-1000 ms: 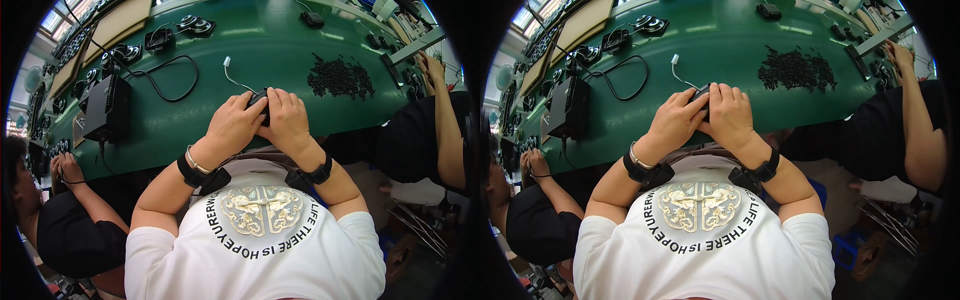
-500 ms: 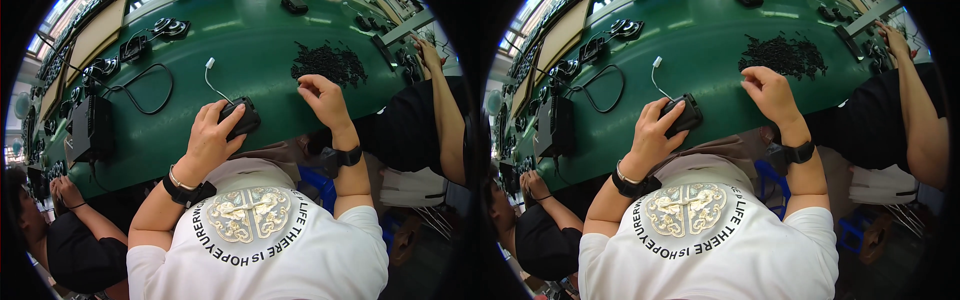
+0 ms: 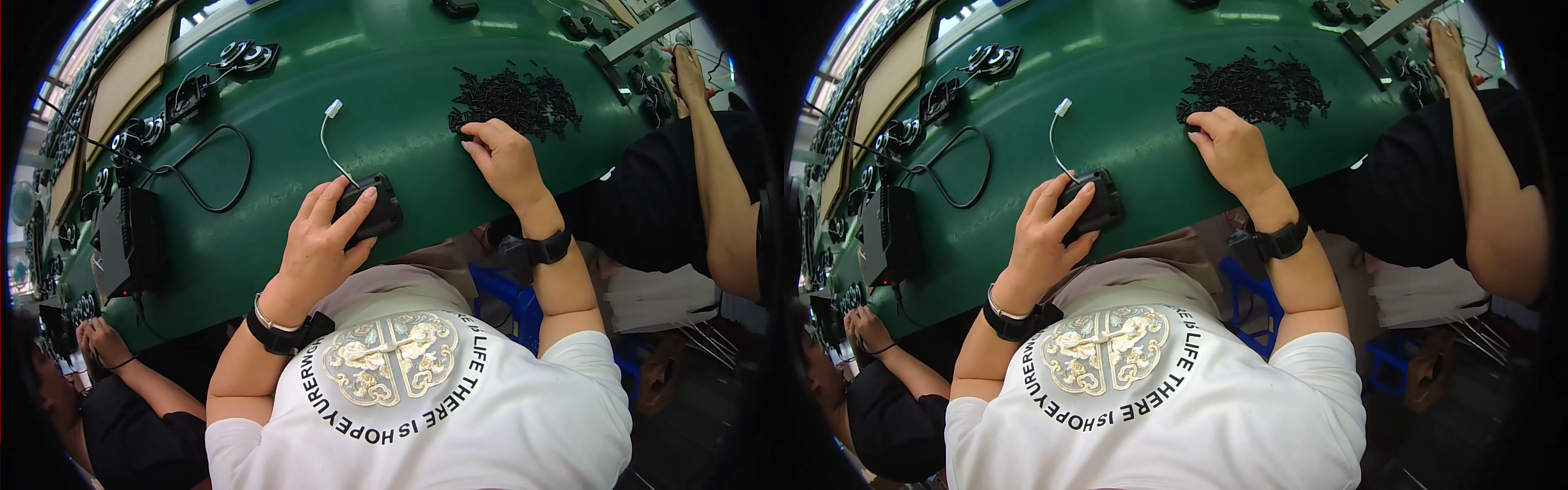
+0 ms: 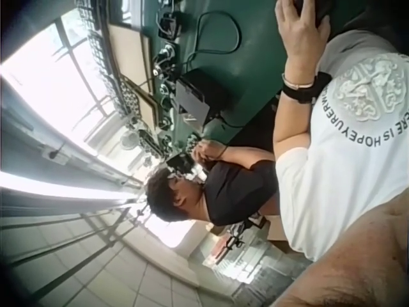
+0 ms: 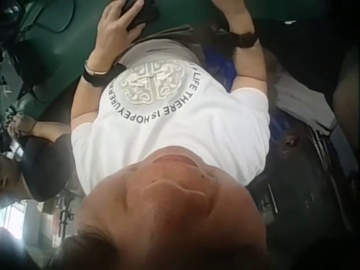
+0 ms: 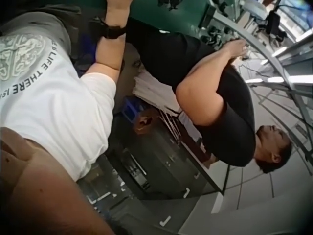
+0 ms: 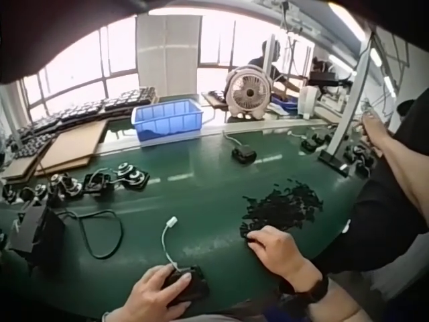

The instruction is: The person pours screws from a blue tray onto the table, places a speaker into a housing, and threads the wire through a hole. They then fit the housing cover on and insert screws into the holes by hand.

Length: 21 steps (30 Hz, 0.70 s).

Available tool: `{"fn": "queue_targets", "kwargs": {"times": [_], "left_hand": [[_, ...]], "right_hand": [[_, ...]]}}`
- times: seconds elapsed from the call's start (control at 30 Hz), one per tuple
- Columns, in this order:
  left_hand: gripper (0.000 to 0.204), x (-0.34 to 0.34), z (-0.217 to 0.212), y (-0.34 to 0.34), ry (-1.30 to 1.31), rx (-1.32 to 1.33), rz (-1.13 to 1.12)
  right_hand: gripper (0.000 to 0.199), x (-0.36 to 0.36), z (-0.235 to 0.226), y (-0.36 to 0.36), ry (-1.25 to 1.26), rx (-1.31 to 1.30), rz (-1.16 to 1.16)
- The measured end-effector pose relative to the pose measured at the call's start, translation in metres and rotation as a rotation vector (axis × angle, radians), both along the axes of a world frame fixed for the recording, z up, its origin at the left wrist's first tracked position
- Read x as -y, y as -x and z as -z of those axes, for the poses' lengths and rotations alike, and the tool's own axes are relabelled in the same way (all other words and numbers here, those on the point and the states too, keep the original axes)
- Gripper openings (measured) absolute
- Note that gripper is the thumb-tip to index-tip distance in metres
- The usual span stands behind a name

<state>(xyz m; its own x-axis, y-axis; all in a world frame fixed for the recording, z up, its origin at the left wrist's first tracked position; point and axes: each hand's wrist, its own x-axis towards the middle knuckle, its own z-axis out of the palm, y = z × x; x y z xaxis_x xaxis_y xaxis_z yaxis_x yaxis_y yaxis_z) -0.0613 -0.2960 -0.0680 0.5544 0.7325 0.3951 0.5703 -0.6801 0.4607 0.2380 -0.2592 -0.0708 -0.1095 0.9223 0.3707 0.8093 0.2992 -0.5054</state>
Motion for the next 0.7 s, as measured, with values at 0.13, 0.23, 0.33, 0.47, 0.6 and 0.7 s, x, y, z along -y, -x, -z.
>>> {"fn": "queue_targets", "kwargs": {"times": [0.13,0.23,0.33,0.47,0.6,0.7], "left_hand": [[0.065,0.0,-0.001,0.0,0.009,-0.001,0.014],[0.065,0.0,0.0,0.001,0.005,-0.005,0.02],[0.064,0.0,0.001,0.001,-0.001,0.001,0.02],[0.064,0.0,-0.001,0.001,0.006,0.004,0.02],[0.064,0.0,0.0,0.002,0.001,0.003,0.016],[0.063,0.0,0.0,0.001,0.002,0.003,0.015]], "right_hand": [[0.017,-0.002,-0.003,0.002,0.023,0.017,-0.005],[0.018,-0.004,-0.002,0.001,0.006,0.063,-0.024],[0.014,-0.006,-0.002,0.005,-0.016,0.111,-0.026],[0.009,-0.01,-0.003,0.007,0.013,0.247,-0.027],[0.007,-0.018,-0.016,0.014,0.129,0.42,-0.025],[0.008,-0.022,-0.023,0.018,0.213,0.451,-0.023]]}}
